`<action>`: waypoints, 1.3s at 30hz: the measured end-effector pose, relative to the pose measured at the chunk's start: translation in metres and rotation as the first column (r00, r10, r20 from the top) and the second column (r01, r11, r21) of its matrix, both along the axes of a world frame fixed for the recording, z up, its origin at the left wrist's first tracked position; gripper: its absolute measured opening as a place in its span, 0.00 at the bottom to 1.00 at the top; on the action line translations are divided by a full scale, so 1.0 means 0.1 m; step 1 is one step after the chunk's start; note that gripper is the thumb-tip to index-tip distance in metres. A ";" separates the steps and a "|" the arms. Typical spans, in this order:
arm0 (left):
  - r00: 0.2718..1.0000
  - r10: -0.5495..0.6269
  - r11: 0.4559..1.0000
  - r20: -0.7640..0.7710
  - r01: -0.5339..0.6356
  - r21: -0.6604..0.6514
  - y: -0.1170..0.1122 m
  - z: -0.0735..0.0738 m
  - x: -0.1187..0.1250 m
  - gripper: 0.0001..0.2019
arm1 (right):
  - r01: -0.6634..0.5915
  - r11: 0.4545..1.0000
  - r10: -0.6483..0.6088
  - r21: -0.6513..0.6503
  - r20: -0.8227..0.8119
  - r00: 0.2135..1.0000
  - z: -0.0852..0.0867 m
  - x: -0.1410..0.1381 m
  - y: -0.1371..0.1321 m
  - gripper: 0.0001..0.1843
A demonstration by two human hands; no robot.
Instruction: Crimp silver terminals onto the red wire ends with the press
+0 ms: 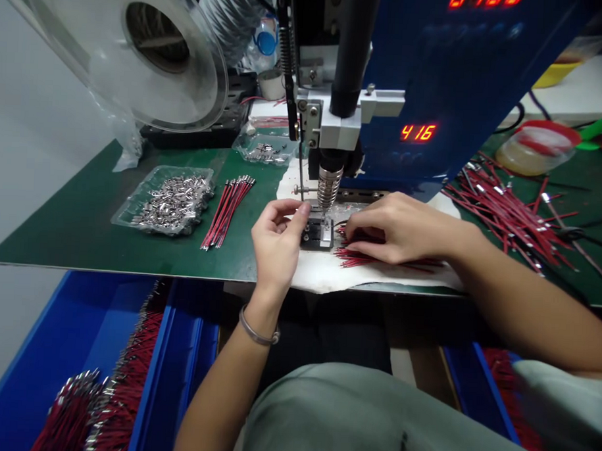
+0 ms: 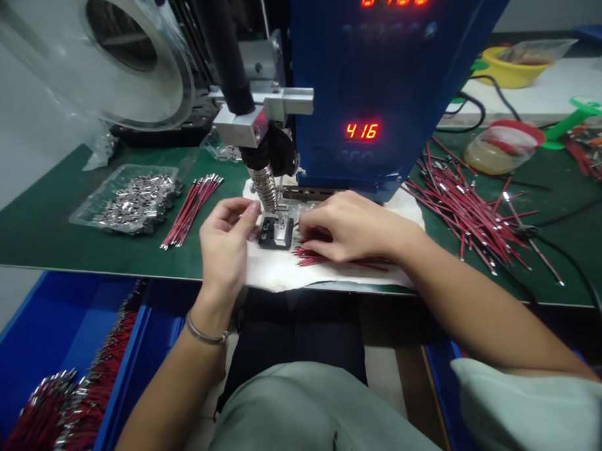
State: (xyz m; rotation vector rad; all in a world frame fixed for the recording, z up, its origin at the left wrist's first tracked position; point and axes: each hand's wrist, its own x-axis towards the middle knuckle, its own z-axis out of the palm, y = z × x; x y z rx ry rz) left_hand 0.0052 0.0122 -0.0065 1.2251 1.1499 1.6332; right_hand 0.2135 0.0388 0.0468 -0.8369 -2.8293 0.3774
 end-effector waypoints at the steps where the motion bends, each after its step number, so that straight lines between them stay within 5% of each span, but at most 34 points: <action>1: 1.000 0.006 1.000 -0.002 -0.006 -0.008 -0.01 -0.02 0.01 0.09 | 0.003 1.000 -0.003 -0.008 0.010 1.000 0.01 0.00 -0.01 0.08; 18: 0.995 0.040 0.998 -0.088 -0.043 -0.036 -0.10 0.00 0.01 0.06 | 0.027 0.995 -0.007 -0.093 0.212 0.977 0.07 0.00 -0.08 0.06; 31: 0.997 0.018 0.999 -0.079 -0.021 -0.033 -0.09 -0.01 0.00 0.07 | 0.026 0.995 -0.007 -0.097 0.194 0.981 0.07 -0.01 -0.07 0.05; 39: 0.992 0.037 0.998 -0.120 -0.043 -0.046 -0.10 0.00 -0.01 0.06 | 0.038 0.991 -0.036 -0.129 0.022 0.999 0.09 0.02 -0.05 0.07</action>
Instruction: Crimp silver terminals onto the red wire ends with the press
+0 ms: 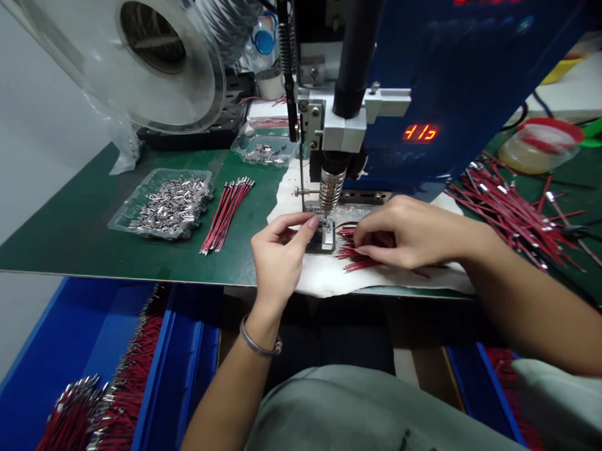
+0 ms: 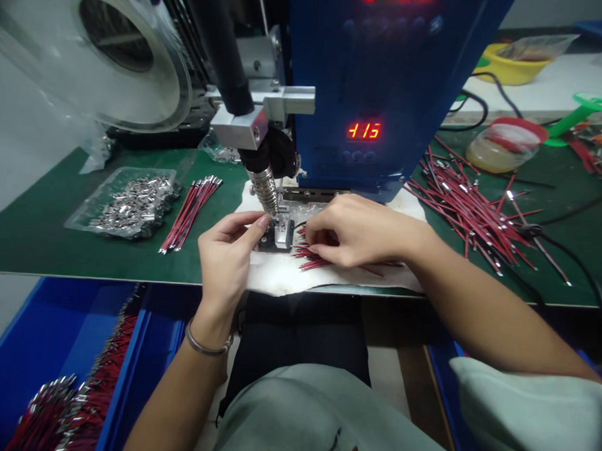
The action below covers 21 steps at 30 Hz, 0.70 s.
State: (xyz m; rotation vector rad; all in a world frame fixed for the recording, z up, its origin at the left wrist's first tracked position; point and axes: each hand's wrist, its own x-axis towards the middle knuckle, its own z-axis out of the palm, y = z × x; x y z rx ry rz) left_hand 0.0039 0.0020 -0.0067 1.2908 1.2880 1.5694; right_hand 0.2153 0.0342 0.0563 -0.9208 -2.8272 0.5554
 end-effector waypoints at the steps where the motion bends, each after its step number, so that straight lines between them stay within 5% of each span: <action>1: 1.000 -0.004 1.000 -0.002 0.004 -0.001 0.00 0.00 0.00 0.06 | 0.017 1.000 -0.017 0.006 -0.018 1.000 0.00 0.00 0.00 0.07; 21: 1.000 -0.016 1.000 -0.024 0.016 0.012 0.00 -0.01 0.02 0.07 | 0.204 0.967 -0.244 -0.150 -0.347 0.906 -0.11 -0.03 0.07 0.09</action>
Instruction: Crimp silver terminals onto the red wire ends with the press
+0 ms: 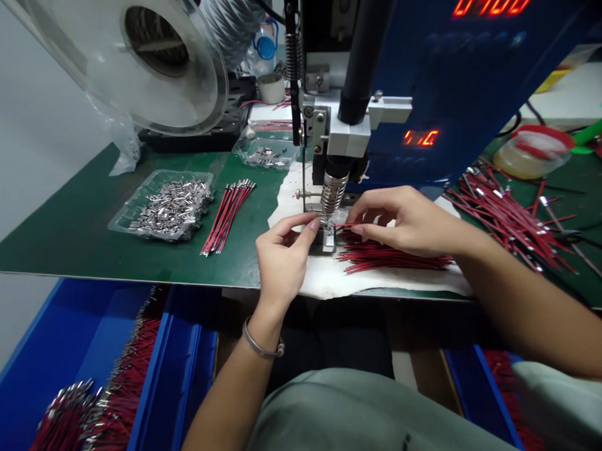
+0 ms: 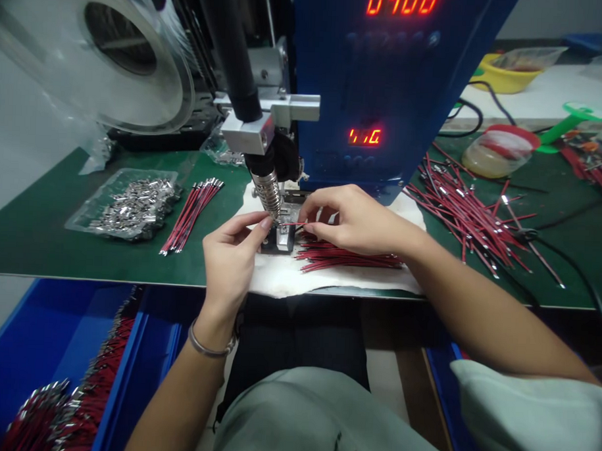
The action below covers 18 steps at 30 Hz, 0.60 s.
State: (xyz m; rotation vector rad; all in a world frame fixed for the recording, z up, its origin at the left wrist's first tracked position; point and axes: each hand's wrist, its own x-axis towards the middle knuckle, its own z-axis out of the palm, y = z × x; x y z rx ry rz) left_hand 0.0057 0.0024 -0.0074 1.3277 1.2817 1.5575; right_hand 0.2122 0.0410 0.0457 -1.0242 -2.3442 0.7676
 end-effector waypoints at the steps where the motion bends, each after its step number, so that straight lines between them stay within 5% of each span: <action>1: 1.000 0.000 1.000 0.001 0.000 0.000 0.00 0.00 0.00 0.06 | 0.017 1.000 -0.017 0.005 0.001 1.000 -0.01 -0.01 0.00 0.09; 18: 0.995 -0.002 1.000 0.098 0.001 0.001 0.00 0.01 0.03 0.07 | 0.143 0.983 -0.144 0.113 -0.003 0.990 -0.08 -0.12 -0.01 0.11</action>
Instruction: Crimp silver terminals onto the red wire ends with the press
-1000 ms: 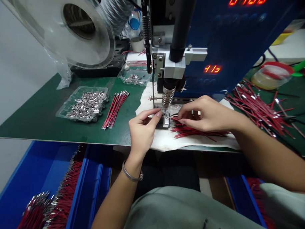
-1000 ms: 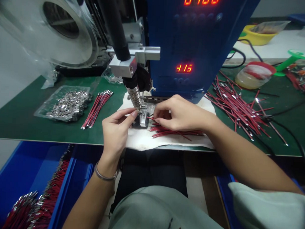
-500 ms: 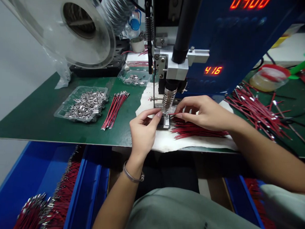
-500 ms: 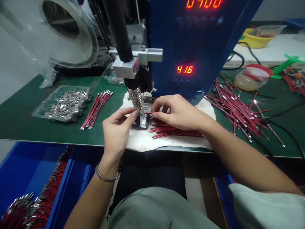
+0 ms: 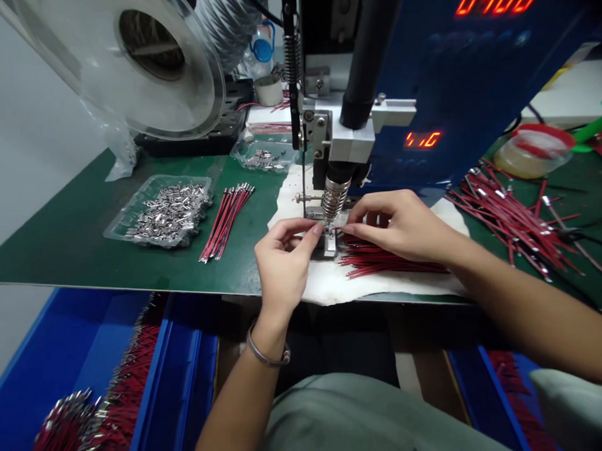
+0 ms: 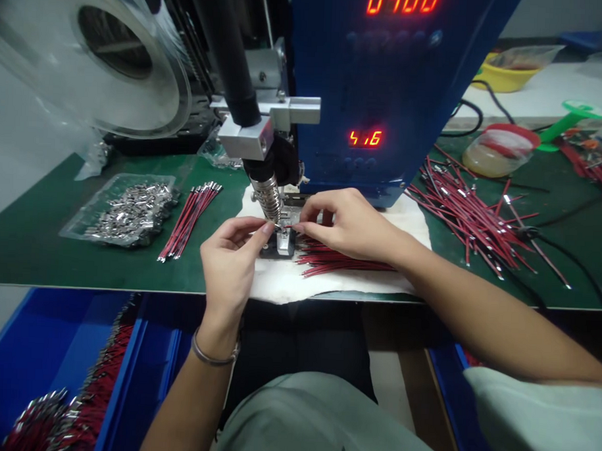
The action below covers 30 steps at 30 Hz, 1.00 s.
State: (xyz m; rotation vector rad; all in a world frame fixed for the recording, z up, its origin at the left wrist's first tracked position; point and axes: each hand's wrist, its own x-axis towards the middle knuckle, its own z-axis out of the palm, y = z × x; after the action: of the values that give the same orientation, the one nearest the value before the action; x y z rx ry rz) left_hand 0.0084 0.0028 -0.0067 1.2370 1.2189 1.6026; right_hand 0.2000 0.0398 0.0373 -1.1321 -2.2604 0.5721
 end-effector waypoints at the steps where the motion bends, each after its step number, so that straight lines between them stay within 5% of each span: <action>1: 1.000 0.000 1.000 0.001 0.000 -0.004 0.00 0.00 0.00 0.07 | -0.007 1.000 0.007 0.009 -0.009 1.000 0.00 0.00 0.00 0.11; 14: 1.000 0.021 0.999 0.008 -0.021 -0.032 -0.02 0.02 0.00 0.06 | -0.119 0.969 0.126 0.218 -0.015 0.992 -0.04 -0.03 -0.04 0.07; 30: 1.000 0.017 1.000 -0.021 -0.017 -0.013 -0.03 0.01 0.01 0.06 | -0.166 0.944 0.171 0.285 0.007 0.985 -0.09 0.00 -0.03 0.11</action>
State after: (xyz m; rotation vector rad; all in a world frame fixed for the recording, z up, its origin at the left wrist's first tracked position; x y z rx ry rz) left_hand 0.0092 0.0002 -0.0053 1.2417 1.2540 1.5950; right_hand 0.1996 0.0368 0.0285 -0.7941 -2.3468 0.3045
